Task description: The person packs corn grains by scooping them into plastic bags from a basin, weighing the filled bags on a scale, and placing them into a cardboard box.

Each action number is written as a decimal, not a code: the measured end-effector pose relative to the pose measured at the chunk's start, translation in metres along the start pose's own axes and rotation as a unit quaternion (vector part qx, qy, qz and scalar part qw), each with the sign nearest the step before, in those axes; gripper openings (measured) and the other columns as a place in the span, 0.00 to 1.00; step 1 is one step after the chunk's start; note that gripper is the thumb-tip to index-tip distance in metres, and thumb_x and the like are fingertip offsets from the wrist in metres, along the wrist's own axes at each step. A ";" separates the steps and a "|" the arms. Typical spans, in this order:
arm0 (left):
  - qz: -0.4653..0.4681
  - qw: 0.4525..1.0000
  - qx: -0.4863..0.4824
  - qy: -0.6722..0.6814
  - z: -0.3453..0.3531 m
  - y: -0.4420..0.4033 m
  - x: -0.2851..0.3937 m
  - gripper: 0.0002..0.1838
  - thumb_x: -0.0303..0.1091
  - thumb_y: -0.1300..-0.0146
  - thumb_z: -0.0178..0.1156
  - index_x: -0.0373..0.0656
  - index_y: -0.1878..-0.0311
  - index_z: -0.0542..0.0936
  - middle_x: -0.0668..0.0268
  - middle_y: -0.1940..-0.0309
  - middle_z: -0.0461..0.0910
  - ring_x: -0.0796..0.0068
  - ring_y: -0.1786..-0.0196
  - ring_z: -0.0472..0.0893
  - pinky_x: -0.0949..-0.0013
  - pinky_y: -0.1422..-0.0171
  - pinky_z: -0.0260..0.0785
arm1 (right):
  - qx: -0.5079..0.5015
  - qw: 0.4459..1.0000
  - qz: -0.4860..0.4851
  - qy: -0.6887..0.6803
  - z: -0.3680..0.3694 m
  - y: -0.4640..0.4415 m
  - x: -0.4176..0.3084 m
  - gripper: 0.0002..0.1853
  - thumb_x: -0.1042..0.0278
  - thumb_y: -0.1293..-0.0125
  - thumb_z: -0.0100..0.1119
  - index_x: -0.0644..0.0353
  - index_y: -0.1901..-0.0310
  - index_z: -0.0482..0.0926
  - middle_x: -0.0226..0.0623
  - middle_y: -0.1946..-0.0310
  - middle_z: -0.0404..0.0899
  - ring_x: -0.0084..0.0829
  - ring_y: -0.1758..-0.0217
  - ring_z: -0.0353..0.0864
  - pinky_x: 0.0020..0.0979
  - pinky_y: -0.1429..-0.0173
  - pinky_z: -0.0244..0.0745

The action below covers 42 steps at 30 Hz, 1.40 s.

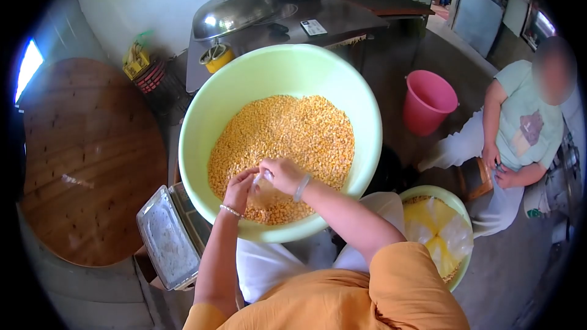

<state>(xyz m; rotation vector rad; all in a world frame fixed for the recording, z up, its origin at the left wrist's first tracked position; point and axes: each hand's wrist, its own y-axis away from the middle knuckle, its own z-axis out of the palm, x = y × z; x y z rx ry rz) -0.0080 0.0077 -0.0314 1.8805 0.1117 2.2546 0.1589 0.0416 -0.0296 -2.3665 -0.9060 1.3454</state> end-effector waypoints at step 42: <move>0.257 0.845 0.077 -0.462 0.029 0.020 0.032 0.15 0.33 0.49 0.63 0.46 0.56 0.79 0.58 0.69 0.80 0.61 0.67 0.80 0.64 0.61 0.72 | -0.056 0.944 0.180 -0.272 -0.015 -0.006 -0.004 0.06 0.68 0.44 0.61 0.60 0.73 0.80 0.30 0.80 0.77 0.23 0.78 0.74 0.27 0.73 0.71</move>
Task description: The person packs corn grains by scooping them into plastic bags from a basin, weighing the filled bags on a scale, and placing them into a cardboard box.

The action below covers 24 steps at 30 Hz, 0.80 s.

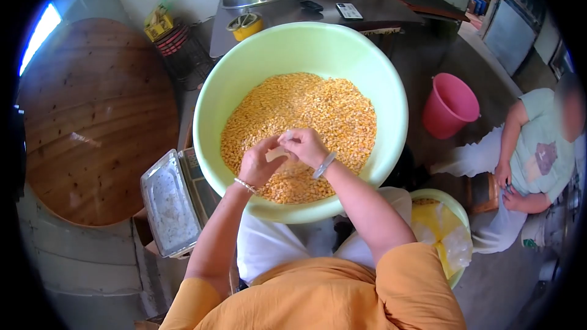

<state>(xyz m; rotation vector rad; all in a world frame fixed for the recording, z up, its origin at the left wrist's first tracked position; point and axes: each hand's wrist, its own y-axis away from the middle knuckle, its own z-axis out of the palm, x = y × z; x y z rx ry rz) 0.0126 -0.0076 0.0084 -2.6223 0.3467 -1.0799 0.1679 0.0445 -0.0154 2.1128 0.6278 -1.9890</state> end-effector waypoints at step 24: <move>-0.196 0.923 0.187 0.273 -0.105 0.044 0.027 0.08 0.31 0.43 0.62 0.35 0.68 0.80 0.72 0.78 0.77 0.84 0.76 0.73 0.79 0.71 0.65 | 0.078 0.912 0.124 0.383 -0.028 -0.013 0.040 0.10 0.65 0.43 0.52 0.56 0.67 0.82 0.44 0.70 0.81 0.41 0.65 0.80 0.37 0.59 0.74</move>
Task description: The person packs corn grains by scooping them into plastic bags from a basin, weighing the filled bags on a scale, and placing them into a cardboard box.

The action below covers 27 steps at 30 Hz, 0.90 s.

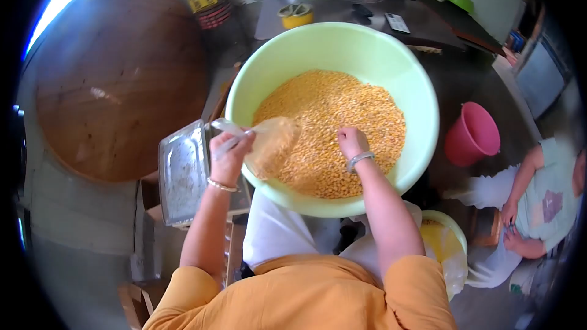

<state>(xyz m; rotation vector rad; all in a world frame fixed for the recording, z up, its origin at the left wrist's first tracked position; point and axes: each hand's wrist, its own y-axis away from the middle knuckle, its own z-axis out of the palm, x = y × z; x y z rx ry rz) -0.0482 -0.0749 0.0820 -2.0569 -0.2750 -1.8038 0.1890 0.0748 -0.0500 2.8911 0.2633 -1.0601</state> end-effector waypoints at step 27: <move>-0.326 0.750 0.536 0.210 -0.271 0.308 -0.187 0.02 0.23 0.40 0.51 0.37 0.68 0.72 0.61 0.80 0.73 0.69 0.79 0.74 0.66 0.75 0.70 | -0.190 0.952 -0.191 0.147 0.024 0.019 0.006 0.08 0.68 0.43 0.55 0.62 0.65 0.78 0.47 0.69 0.79 0.45 0.65 0.78 0.38 0.59 0.72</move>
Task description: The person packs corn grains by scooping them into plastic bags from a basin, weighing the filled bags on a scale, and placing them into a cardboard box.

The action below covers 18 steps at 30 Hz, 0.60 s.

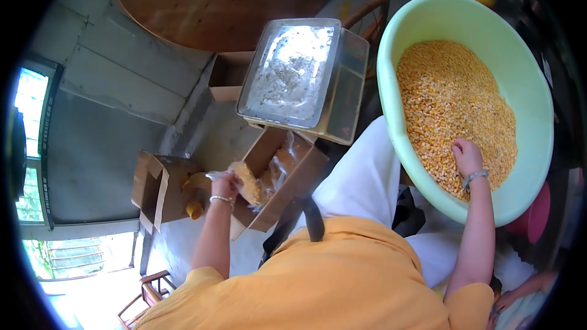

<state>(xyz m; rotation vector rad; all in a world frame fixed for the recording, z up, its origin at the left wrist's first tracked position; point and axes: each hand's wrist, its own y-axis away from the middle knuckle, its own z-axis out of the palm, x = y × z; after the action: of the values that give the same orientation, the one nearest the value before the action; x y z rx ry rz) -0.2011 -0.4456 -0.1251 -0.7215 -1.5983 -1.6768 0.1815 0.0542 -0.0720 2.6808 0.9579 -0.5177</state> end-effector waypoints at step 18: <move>-0.210 0.938 -0.092 0.260 0.074 -0.135 -0.179 0.06 0.24 0.36 0.43 0.46 0.70 0.64 0.64 0.79 0.66 0.67 0.76 0.67 0.69 0.72 0.65 | 0.018 0.998 0.053 -0.004 0.000 0.005 -0.004 0.09 0.66 0.43 0.55 0.58 0.63 0.80 0.43 0.68 0.80 0.41 0.64 0.80 0.36 0.58 0.74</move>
<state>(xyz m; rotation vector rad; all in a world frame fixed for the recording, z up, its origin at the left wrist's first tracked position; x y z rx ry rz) -0.2067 -0.3534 -0.3419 0.0120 -1.2746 -2.1210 0.1816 0.0484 -0.0704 2.7415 0.8064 -0.5291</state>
